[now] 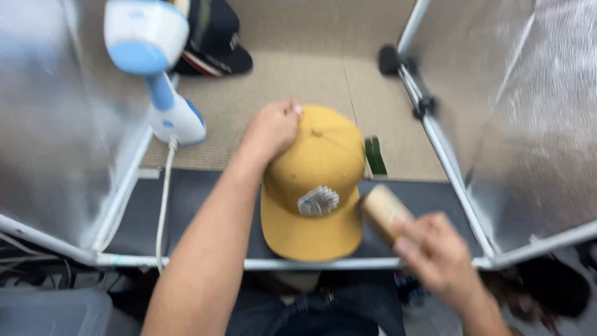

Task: The person cleans a yellow baseball cap by first brushing the inside and then the outside with a wooden-handled brush. They then use a handheld steamer to steam the cap's surface.

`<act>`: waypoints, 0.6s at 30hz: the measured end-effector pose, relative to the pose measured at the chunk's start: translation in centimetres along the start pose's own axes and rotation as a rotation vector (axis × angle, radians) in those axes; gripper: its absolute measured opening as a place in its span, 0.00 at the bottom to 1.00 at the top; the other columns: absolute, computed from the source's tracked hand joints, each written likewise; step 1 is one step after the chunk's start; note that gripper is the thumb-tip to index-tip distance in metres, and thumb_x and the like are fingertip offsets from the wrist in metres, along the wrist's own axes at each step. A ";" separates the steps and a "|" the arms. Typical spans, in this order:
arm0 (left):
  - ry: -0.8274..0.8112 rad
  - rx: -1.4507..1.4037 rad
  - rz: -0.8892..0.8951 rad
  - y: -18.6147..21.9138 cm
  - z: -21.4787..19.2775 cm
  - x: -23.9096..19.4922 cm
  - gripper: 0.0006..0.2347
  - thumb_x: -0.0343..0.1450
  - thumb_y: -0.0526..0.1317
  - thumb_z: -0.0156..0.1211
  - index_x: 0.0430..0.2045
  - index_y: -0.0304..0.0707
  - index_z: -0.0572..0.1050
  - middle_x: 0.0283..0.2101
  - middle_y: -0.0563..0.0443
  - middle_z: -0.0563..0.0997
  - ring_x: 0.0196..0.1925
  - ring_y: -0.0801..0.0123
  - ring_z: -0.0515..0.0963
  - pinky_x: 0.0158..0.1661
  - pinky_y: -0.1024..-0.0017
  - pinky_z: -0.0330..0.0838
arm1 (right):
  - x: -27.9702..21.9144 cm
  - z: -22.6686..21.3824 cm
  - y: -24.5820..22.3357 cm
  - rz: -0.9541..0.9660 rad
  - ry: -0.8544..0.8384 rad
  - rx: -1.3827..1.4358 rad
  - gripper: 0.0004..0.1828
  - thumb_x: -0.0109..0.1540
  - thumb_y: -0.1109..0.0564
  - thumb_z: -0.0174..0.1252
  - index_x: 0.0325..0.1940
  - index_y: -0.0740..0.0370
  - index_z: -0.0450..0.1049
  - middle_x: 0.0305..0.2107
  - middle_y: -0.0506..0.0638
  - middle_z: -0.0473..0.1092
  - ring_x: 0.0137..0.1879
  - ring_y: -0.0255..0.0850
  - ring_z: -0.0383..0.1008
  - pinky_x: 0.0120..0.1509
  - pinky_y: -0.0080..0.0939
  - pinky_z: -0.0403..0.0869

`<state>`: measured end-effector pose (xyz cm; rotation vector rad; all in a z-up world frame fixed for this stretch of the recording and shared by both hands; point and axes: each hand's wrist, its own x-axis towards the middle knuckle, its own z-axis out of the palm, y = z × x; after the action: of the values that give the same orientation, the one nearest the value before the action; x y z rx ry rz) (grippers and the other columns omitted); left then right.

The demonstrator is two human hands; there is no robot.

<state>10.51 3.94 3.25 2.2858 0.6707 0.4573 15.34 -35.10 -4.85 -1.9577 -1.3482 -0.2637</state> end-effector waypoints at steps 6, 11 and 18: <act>-0.011 -0.013 -0.038 1.7 -1.1 -1.4 0.20 0.74 0.52 0.39 0.45 0.45 0.80 0.55 0.40 0.81 0.56 0.44 0.78 0.54 0.52 0.67 | 1.5 2.3 0.7 0.096 0.070 -0.291 0.20 0.62 0.46 0.62 0.58 0.46 0.80 0.42 0.49 0.69 0.44 0.42 0.75 0.42 0.40 0.73; -0.041 -0.044 -0.037 2.4 -1.6 -1.6 0.24 0.72 0.50 0.40 0.62 0.47 0.73 0.67 0.54 0.74 0.70 0.56 0.68 0.67 0.61 0.57 | 1.0 2.4 -1.0 0.114 0.055 -0.003 0.23 0.60 0.51 0.65 0.60 0.51 0.78 0.41 0.51 0.69 0.38 0.38 0.73 0.37 0.33 0.74; -0.032 -0.035 -0.007 2.1 -1.8 -1.8 0.24 0.73 0.49 0.40 0.61 0.45 0.73 0.66 0.52 0.74 0.70 0.57 0.68 0.67 0.60 0.58 | 1.3 0.7 0.7 0.265 0.077 -0.104 0.23 0.59 0.49 0.65 0.58 0.53 0.80 0.36 0.51 0.68 0.33 0.40 0.69 0.40 0.38 0.69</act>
<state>8.82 2.53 5.76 2.2528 0.6493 0.4249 16.38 -33.79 -4.99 -2.1631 -1.0300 -0.2831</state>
